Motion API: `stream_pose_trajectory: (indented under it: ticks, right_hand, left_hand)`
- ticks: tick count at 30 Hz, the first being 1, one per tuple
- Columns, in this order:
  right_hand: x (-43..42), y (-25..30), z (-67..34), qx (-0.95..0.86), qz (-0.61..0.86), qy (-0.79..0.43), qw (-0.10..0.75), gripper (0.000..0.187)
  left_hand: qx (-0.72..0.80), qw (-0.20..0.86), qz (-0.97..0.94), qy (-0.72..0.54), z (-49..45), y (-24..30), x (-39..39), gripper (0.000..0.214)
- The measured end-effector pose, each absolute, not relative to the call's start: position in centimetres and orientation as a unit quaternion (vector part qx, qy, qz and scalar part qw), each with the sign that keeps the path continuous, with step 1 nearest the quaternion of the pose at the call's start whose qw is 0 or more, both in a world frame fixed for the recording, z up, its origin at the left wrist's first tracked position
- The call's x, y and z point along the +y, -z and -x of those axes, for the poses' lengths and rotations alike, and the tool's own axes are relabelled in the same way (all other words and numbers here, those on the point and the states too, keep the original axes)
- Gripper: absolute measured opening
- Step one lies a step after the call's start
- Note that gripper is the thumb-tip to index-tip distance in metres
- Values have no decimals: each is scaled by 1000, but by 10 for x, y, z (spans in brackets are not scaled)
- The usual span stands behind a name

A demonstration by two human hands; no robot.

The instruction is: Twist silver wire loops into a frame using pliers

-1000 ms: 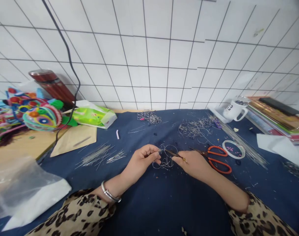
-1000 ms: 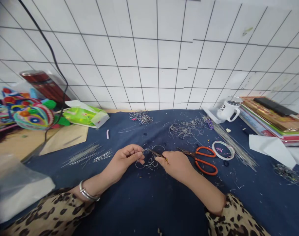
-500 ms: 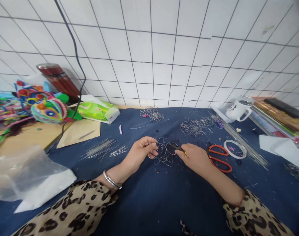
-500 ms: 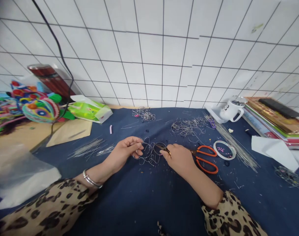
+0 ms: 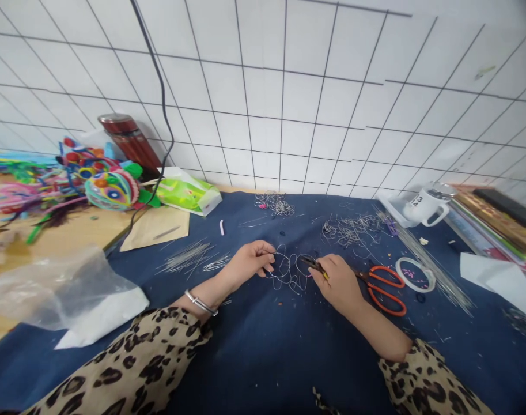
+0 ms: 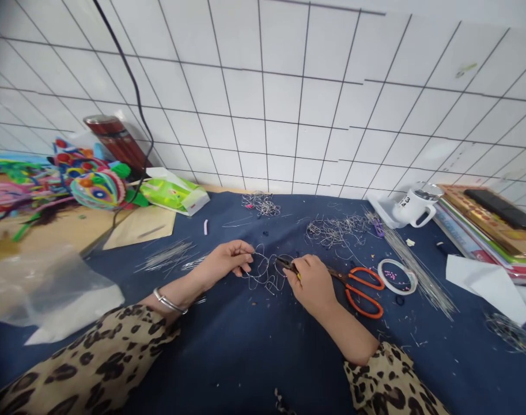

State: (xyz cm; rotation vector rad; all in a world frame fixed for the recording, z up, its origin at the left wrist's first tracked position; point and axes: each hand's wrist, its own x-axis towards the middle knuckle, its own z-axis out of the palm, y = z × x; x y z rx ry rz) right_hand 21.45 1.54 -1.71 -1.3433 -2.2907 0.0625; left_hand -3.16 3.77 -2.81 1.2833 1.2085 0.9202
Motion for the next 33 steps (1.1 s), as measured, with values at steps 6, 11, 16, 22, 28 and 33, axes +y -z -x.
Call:
stream_pose_trajectory:
  ticks: [6, 11, 16, 22, 28, 33]
  right_hand:
    - [18, 19, -212, -829, 483, -82, 268, 22]
    - [22, 18, -213, -817, 492, -126, 273, 21]
    - [24, 19, -212, -820, 490, -143, 258, 17]
    - [23, 22, -210, -821, 480, -140, 274, 15]
    - [23, 21, -211, -829, 471, -149, 264, 14]
    - [24, 21, -211, -832, 468, -161, 250, 12]
  left_hand:
    - [529, 509, -555, -390, 45, 22, 44, 20]
    - [522, 539, -541, -381, 50, 15, 46, 21]
    - [478, 571, -512, -429, 54, 10, 47, 23]
    - [524, 508, -602, -323, 65, 7, 50, 18]
    - [557, 353, -725, -200, 73, -4, 49, 20]
    - [555, 278, -770, -147, 76, -9, 48, 21]
